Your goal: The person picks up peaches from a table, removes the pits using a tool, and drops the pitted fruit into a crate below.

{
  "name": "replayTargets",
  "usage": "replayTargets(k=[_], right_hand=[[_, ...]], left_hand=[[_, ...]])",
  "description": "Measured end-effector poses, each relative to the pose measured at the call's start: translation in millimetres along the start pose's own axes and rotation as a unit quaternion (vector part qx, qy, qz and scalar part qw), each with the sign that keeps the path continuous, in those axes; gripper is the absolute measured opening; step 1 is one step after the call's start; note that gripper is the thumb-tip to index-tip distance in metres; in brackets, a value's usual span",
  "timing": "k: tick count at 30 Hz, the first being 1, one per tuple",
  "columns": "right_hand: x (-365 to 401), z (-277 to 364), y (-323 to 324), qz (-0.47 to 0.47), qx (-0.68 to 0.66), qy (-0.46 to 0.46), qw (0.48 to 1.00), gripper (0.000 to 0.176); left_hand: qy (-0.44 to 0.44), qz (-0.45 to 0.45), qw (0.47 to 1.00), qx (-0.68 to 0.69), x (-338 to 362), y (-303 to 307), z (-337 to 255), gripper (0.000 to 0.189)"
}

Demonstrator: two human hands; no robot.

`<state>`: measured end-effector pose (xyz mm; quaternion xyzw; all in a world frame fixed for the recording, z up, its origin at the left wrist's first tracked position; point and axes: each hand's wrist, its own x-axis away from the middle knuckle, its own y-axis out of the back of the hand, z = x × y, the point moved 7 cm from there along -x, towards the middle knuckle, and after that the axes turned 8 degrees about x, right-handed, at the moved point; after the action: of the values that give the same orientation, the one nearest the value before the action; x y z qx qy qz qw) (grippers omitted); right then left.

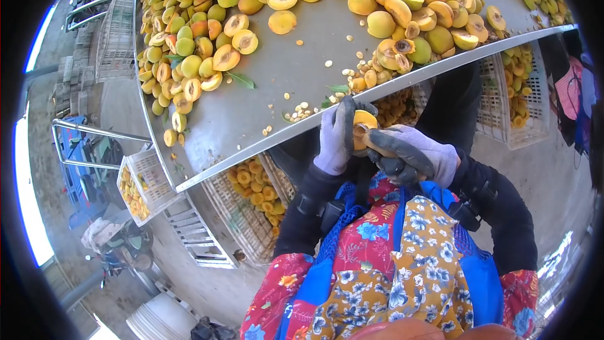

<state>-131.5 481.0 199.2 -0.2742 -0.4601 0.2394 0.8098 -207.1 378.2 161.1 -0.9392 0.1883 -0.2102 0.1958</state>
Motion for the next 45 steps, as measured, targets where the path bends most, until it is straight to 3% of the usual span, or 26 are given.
replayTargets(k=[3,5,8,12,13,14,15,17,18,19,21,23,25,26,28,30,31,32,34,36,37,38,40,42,45], right_hand=[[4.1,-12.5,-12.3,0.136,-0.218,-0.077,0.963,0.039],[-0.8,-22.3,-16.0,0.223,-0.332,-0.107,0.91,0.039],[0.0,-10.3,-7.9,0.079,-0.118,-0.024,0.99,0.038],[-3.9,2.4,-11.1,-0.057,-0.064,0.084,0.993,0.036],[-2.4,0.6,-11.7,-0.106,-0.025,0.11,0.988,0.035],[-0.2,-2.0,-10.4,-0.153,0.013,0.138,0.978,0.034],[5.9,2.7,-8.6,-0.178,0.036,0.223,0.958,0.03],[24.1,17.0,12.1,-0.297,0.049,0.332,0.894,0.024],[38.3,30.7,8.1,-0.29,-0.021,0.322,0.901,0.023],[41.9,37.7,10.8,-0.251,0.009,0.319,0.914,0.022],[38.7,34.0,15.5,-0.238,0.073,0.225,0.942,0.021],[36.8,23.5,26.0,-0.232,0.154,0.154,0.948,0.019],[33.8,24.1,31.0,-0.269,0.312,0.257,0.874,0.018],[32.1,23.2,31.2,-0.266,0.346,0.261,0.861,0.019],[30.3,25.0,26.3,-0.26,0.411,0.27,0.831,0.023],[28.6,29.6,22.5,-0.252,0.462,0.265,0.808,0.024],[28.7,33.5,22.6,-0.257,0.481,0.261,0.797,0.023],[26.1,35.3,26.4,-0.255,0.484,0.256,0.797,0.023],[18.7,34.4,36.9,-0.253,0.49,0.24,0.799,0.023],[13.4,35.8,38.6,-0.248,0.484,0.244,0.803,0.023],[12.5,36.2,37.7,-0.246,0.481,0.245,0.805,0.023],[12.8,36.9,37.2,-0.245,0.478,0.246,0.807,0.023],[14.6,37.1,37.3,-0.247,0.483,0.247,0.803,0.024],[16.2,40.0,36.8,-0.257,0.486,0.248,0.797,0.025],[17.5,47.9,27.4,-0.267,0.502,0.267,0.778,0.026]], left_hand=[[-0.192,0.041,0.976,-0.096,9.2,-8.2,-26.5,0.053],[-0.219,0.031,0.971,-0.086,10.1,-10.3,-26.7,0.055],[-0.2,-0.002,0.979,-0.038,10.0,-12.8,-25.3,0.053],[-0.136,-0.138,0.977,0.091,-2.6,-0.8,-2.9,0.048],[-0.151,-0.169,0.968,0.109,-0.6,-0.8,-1.3,0.045],[-0.2,-0.19,0.961,-0.015,5.1,-1.8,-11.6,0.045],[-0.247,-0.207,0.936,-0.14,10.4,-4.2,-23.5,0.045],[-0.16,-0.212,0.962,-0.066,10.6,9.0,-17.8,0.045],[-0.14,-0.199,0.97,-0.007,10.9,8.9,-14.4,0.045],[-0.119,-0.184,0.974,0.05,12.0,8.2,-11.3,0.046],[-0.06,-0.147,0.973,0.167,14.8,7.3,-5.9,0.048],[-0.141,-0.125,0.982,-0.005,30.0,5.3,-29.1,0.038],[-0.175,-0.129,0.967,-0.132,50.5,19.6,-40.5,0.038],[-0.192,-0.135,0.953,-0.194,61.1,26.6,-46.2,0.04],[-0.309,-0.144,0.824,-0.452,95.4,52.5,-57.9,0.042],[-0.06,-0.287,0.891,-0.346,128.2,87.1,-81.9,0.048],[-0.035,-0.363,0.76,-0.538,149.5,106.2,-95.4,0.047],[0.0,-0.418,0.584,-0.696,164.6,118.6,-107.6,0.045],[-0.08,-0.46,0.497,-0.731,151.2,115.1,-151.0,0.044],[-0.112,-0.491,0.645,-0.575,97.7,137.0,-179.3,0.044],[-0.161,-0.45,0.628,-0.614,58.1,153.4,-188.0,0.043],[-0.118,-0.444,0.622,-0.634,15.9,172.2,-193.7,0.048],[-0.083,-0.456,0.55,-0.695,-52.0,199.5,-192.7,0.057],[0.017,-0.389,0.573,-0.721,-88.3,202.4,-174.5,0.066],[-0.083,-0.337,0.692,-0.633,-85.3,190.5,-163.8,0.067]])
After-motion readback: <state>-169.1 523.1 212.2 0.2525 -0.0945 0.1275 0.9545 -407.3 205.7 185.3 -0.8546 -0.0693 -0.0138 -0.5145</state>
